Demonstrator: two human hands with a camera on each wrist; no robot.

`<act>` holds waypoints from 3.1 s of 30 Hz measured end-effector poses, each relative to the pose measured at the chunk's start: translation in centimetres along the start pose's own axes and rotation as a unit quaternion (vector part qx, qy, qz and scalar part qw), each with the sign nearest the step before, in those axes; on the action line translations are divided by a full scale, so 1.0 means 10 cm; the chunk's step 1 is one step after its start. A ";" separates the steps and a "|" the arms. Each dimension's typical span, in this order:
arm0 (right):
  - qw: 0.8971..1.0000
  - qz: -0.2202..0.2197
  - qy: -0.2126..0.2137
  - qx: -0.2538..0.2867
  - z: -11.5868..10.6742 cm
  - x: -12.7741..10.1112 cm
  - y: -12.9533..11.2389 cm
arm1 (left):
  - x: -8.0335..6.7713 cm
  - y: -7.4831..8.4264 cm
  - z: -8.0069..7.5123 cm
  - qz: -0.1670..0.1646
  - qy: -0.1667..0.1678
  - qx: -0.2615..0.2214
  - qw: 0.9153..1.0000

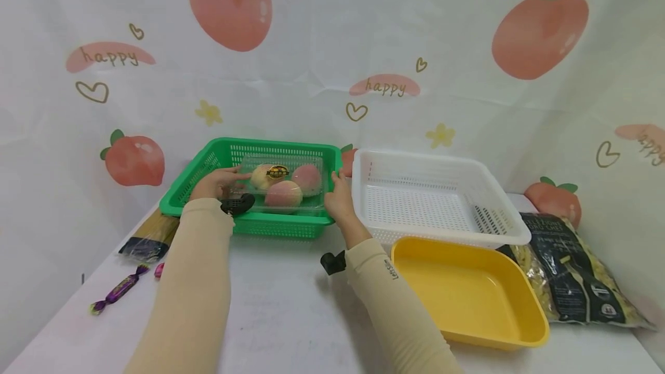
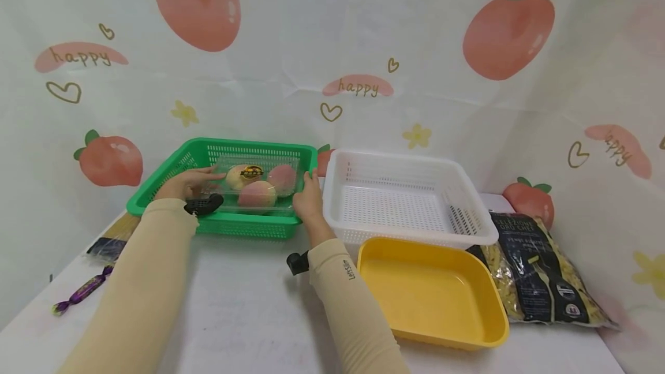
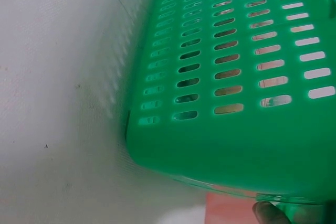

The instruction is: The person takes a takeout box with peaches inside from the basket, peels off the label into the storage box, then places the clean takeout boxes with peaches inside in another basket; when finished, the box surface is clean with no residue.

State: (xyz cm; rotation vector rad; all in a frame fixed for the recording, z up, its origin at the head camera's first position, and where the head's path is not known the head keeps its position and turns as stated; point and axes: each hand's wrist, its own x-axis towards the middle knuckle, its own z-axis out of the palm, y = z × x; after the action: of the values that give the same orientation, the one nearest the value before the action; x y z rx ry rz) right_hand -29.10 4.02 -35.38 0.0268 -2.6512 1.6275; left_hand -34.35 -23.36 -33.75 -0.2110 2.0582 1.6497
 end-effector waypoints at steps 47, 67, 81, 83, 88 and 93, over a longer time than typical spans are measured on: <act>1.000 -0.012 0.008 0.006 -0.01 0.00 -0.01 | -0.41 0.02 -0.02 0.142 0.183 -0.147 0.962; 1.000 -0.013 0.013 0.014 0.01 0.01 0.00 | -0.85 0.07 0.15 0.228 0.194 -0.294 0.908; 1.000 -0.013 0.012 0.011 0.01 0.01 0.00 | -1.17 -0.04 0.22 0.277 0.185 -0.405 0.852; 1.000 -0.011 0.012 0.010 0.01 0.00 0.00 | -1.23 -0.06 0.22 0.274 0.188 -0.404 0.852; 1.000 -0.006 0.014 0.012 0.01 0.01 0.00 | -1.36 -0.08 0.21 0.271 0.187 -0.397 0.857; 1.000 -0.006 0.014 0.015 0.01 0.01 0.01 | -1.48 -0.15 0.22 0.289 0.163 -0.399 0.855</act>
State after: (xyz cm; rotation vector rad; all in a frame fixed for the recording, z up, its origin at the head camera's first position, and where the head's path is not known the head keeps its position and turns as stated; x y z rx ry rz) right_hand -29.19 4.00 -35.46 0.0205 -2.6000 1.6510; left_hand -20.29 -24.35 -28.47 -0.1512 1.5837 2.9815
